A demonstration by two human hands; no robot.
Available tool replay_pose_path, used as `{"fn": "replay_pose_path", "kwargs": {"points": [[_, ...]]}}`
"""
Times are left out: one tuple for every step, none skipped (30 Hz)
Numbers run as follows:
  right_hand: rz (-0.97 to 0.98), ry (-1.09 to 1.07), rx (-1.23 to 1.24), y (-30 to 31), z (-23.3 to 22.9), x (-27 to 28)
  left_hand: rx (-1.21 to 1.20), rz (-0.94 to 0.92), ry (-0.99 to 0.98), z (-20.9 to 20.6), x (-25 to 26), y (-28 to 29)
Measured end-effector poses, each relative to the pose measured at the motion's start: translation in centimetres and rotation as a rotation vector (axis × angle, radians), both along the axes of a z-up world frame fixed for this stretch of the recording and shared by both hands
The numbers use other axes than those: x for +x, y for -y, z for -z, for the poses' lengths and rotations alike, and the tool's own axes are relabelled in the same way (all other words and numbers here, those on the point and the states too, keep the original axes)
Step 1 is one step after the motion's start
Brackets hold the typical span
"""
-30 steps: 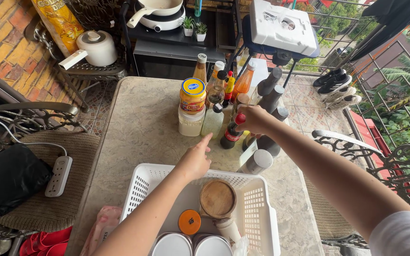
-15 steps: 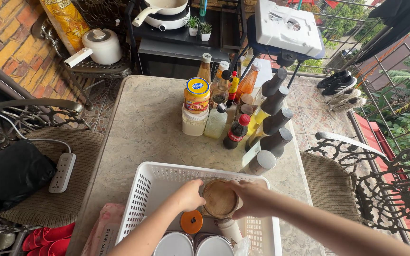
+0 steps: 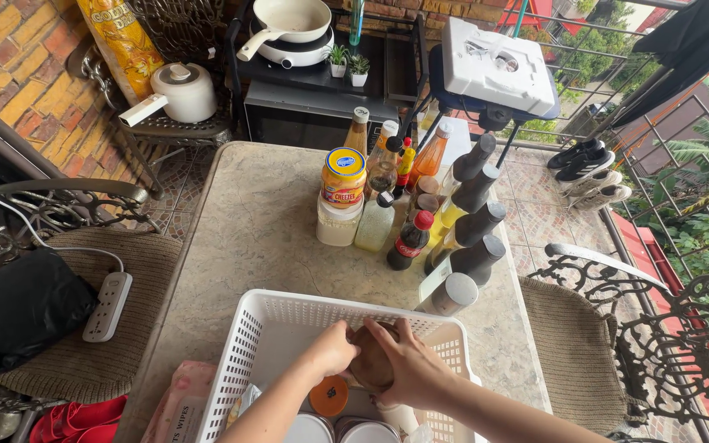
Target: The person moves various condiment bottles and jars from a side cart onto a table, then retrieves a basket from under the table and places additional jars and containers onto the table. The person handles bottles, jars, and a basket by hand.
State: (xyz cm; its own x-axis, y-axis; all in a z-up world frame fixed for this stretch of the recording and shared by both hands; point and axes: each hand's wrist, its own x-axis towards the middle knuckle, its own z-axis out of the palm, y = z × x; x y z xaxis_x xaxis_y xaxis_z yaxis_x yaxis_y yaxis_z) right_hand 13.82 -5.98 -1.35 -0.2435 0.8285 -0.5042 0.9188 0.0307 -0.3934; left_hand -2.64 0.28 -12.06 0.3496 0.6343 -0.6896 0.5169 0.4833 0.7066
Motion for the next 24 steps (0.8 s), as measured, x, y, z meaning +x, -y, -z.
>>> {"fn": "replay_pose_path", "kwargs": {"points": [[0.006,-0.01,0.013,-0.1,-0.6,0.0,-0.013,-0.002,0.013,-0.6,-0.1,-0.1],[0.011,-0.019,0.027,0.0,-1.4,0.0,-0.026,-0.003,0.026,-1.4,-0.3,-0.1],[0.016,-0.029,0.038,0.1,-2.2,-0.1,-0.04,-0.006,0.039,-2.3,-0.5,-0.1],[0.028,-0.04,0.044,0.1,-3.1,-0.1,-0.028,0.009,0.06,-3.3,-0.8,-0.2],[0.041,-0.05,0.049,0.1,-4.2,0.0,-0.016,0.026,0.082,-4.5,-1.0,-0.5],[0.054,-0.06,0.055,0.0,-5.3,0.0,-0.004,0.042,0.104,-5.8,-1.2,-0.8],[0.067,-0.04,0.049,-0.1,-6.3,-0.1,-0.002,0.051,0.126,-7.1,-1.4,-1.0],[0.08,-0.02,0.044,-0.3,-7.4,-0.2,0.0,0.06,0.148,-8.4,-1.5,-1.4],[0.092,0.0,0.04,-0.5,-8.6,-0.4,0.003,0.068,0.171,-9.7,-1.7,-1.8],[0.1,-0.007,0.048,-0.7,-9.6,-0.5,0.005,0.073,0.182,-10.9,-1.9,-2.1],[0.109,-0.015,0.056,-1.0,-10.7,-0.5,0.007,0.077,0.192,-12.1,-2.1,-2.5],[0.117,-0.023,0.064,-1.4,-11.6,-0.5,0.008,0.082,0.203,-13.1,-2.2,-3.1],[0.107,-0.019,0.082,-1.9,-12.3,-0.5,0.014,0.077,0.235,-14.0,-2.4,-3.7],[0.096,-0.016,0.1,-2.5,-13.0,-0.5,0.021,0.071,0.267,-14.8,-2.6,-4.3],[0.086,-0.011,0.116,-3.1,-13.5,-0.4,0.026,0.067,0.3,-15.5,-2.6,-5.1],[0.074,-0.026,0.151,-3.9,-13.8,-0.4,0.045,0.048,0.323,-16.0,-2.8,-6.0],[0.063,-0.04,0.185,-4.8,-13.9,-0.3,0.062,0.03,0.346,-16.4,-2.9,-7.2],[0.053,-0.054,0.22,-5.8,-13.9,-0.3,0.08,0.013,0.369,-16.6,-3.1,-8.3],[0.03,-0.056,0.251,-6.8,-13.7,-0.3,0.097,-0.004,0.352,-16.6,-3.1,-9.4],[0.008,-0.058,0.283,-7.9,-13.3,-0.3,0.113,-0.021,0.335,-16.4,-3.1,-10.6],[-0.014,-0.061,0.316,-9.0,-12.8,-0.5,0.131,-0.037,0.318,-16.0,-3.1,-11.6],[-0.014,-0.029,0.309,-10.1,-12.2,-0.7,0.149,-0.062,0.301,-15.3,-3.1,-12.5],[-0.014,0.003,0.301,-11.2,-11.4,-1.0,0.167,-0.089,0.284,-14.4,-3.1,-13.3],[-0.014,0.035,0.293,-12.2,-10.4,-1.3,0.184,-0.115,0.267,-13.4,-3.1,-14.2]]}}
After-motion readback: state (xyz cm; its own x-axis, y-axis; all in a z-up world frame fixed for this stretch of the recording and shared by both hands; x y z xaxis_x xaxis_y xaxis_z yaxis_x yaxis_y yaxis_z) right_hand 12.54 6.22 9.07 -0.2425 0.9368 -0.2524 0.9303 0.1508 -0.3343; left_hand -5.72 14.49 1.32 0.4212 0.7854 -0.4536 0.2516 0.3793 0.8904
